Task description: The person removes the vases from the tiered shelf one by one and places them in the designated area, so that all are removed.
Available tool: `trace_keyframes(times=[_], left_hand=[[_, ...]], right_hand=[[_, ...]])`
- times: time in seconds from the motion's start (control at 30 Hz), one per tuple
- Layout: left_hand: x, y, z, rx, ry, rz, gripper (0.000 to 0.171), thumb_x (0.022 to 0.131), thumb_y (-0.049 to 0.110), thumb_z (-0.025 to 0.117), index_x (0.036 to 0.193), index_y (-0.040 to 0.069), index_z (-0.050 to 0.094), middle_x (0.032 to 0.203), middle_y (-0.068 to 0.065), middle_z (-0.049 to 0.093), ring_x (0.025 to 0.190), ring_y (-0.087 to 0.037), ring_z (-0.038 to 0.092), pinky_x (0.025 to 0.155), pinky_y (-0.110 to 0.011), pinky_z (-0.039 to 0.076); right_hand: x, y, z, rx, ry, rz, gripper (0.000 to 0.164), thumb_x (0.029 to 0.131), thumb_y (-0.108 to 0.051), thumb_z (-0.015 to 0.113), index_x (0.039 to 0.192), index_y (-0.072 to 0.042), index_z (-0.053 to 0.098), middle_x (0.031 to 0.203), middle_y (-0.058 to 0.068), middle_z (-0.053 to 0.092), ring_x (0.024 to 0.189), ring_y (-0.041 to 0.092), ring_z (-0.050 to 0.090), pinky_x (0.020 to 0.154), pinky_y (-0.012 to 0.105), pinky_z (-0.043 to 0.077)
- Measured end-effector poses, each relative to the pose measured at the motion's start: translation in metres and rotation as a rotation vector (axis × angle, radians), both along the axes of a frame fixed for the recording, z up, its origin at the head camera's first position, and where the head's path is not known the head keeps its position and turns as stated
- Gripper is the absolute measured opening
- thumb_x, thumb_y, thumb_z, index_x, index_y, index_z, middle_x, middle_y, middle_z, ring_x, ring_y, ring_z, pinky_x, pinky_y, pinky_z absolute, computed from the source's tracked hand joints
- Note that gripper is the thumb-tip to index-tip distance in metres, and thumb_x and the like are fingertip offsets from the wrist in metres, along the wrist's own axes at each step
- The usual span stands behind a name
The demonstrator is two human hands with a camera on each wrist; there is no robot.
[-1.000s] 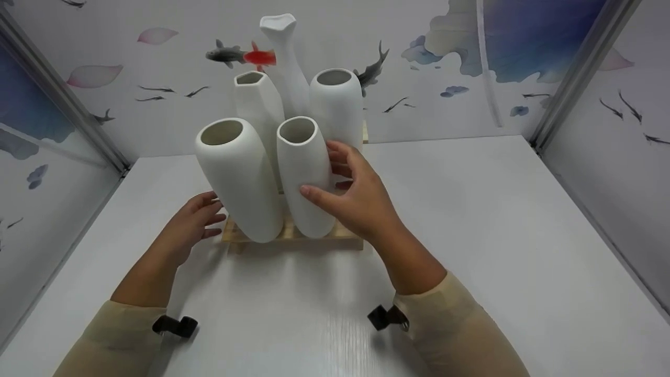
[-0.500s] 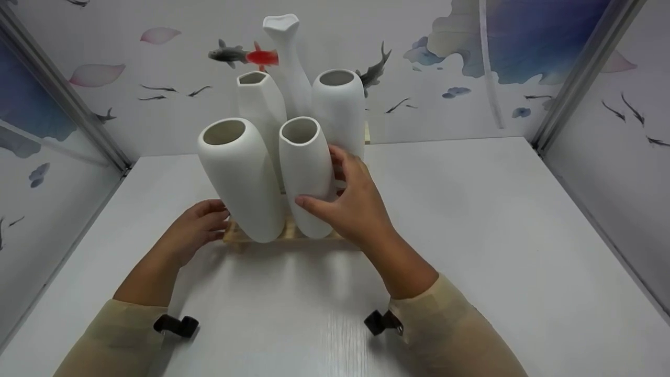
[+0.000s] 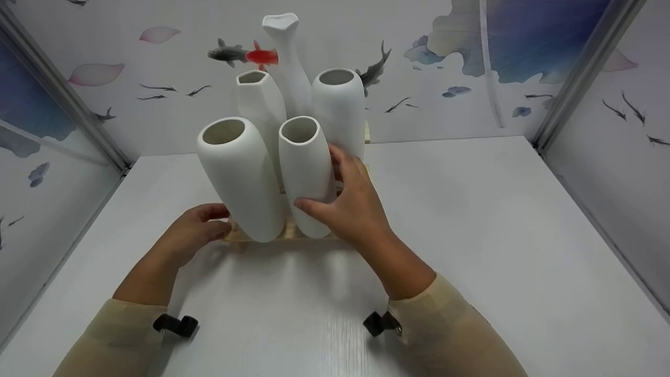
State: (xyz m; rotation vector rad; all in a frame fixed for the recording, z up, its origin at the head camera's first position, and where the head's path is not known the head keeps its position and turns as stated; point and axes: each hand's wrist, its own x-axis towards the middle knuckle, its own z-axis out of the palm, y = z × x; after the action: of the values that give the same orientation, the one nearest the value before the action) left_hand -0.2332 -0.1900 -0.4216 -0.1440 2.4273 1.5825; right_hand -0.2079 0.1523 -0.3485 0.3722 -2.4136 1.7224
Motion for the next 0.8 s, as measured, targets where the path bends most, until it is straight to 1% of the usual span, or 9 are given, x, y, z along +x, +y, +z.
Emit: trace_keyframes(times=[0.07, 0.13, 0.3, 0.4, 0.63, 0.8], left_hand=[[-0.001, -0.001, -0.001, -0.003, -0.008, -0.005, 0.056, 0.098, 0.018, 0.067, 0.153, 0.017, 0.057, 0.154, -0.005, 0.058, 0.132, -0.025, 0.062, 0.112, -0.041, 0.055], [-0.001, -0.002, -0.003, 0.016, -0.022, -0.010, 0.056, 0.098, 0.017, 0.068, 0.153, 0.016, 0.056, 0.153, -0.007, 0.059, 0.132, -0.026, 0.061, 0.113, -0.041, 0.055], [-0.002, -0.003, -0.007, 0.081, -0.056, -0.007, 0.054, 0.100, 0.013, 0.069, 0.152, 0.012, 0.056, 0.148, -0.012, 0.059, 0.127, -0.026, 0.062, 0.109, -0.037, 0.057], [-0.004, -0.003, -0.008, 0.098, -0.068, 0.006, 0.053, 0.100, 0.013, 0.069, 0.151, 0.012, 0.057, 0.145, -0.012, 0.059, 0.126, -0.025, 0.062, 0.108, -0.036, 0.057], [-0.004, -0.003, -0.008, 0.099, -0.073, 0.013, 0.052, 0.101, 0.013, 0.069, 0.151, 0.011, 0.055, 0.145, -0.012, 0.060, 0.125, -0.025, 0.063, 0.107, -0.035, 0.057], [-0.005, -0.004, -0.007, 0.125, -0.061, -0.004, 0.053, 0.100, 0.011, 0.068, 0.151, 0.008, 0.055, 0.145, -0.013, 0.060, 0.126, -0.025, 0.063, 0.107, -0.035, 0.057]], right_hand=[[0.000, -0.001, 0.000, 0.003, 0.007, -0.008, 0.100, 0.077, -0.025, 0.098, 0.160, -0.028, 0.042, 0.149, -0.001, 0.053, 0.129, 0.027, 0.066, 0.106, 0.053, 0.060], [0.000, -0.001, -0.001, 0.008, 0.012, -0.016, 0.100, 0.077, -0.025, 0.098, 0.160, -0.027, 0.042, 0.149, 0.000, 0.053, 0.129, 0.027, 0.066, 0.106, 0.053, 0.060], [0.001, 0.000, -0.004, 0.028, 0.032, -0.034, 0.100, 0.077, -0.028, 0.099, 0.159, -0.026, 0.042, 0.148, 0.001, 0.054, 0.125, 0.026, 0.067, 0.103, 0.052, 0.062], [0.001, 0.000, -0.004, 0.038, 0.042, -0.042, 0.099, 0.077, -0.030, 0.099, 0.158, -0.025, 0.042, 0.147, 0.001, 0.055, 0.122, 0.026, 0.068, 0.101, 0.051, 0.063], [0.003, 0.002, 0.000, 0.041, 0.052, -0.041, 0.098, 0.077, -0.029, 0.099, 0.157, -0.026, 0.043, 0.147, 0.000, 0.055, 0.122, 0.027, 0.067, 0.101, 0.052, 0.062], [0.007, 0.006, 0.007, 0.024, 0.080, -0.054, 0.095, 0.077, -0.024, 0.098, 0.156, -0.025, 0.044, 0.146, -0.001, 0.055, 0.122, 0.024, 0.063, 0.100, 0.049, 0.058]])
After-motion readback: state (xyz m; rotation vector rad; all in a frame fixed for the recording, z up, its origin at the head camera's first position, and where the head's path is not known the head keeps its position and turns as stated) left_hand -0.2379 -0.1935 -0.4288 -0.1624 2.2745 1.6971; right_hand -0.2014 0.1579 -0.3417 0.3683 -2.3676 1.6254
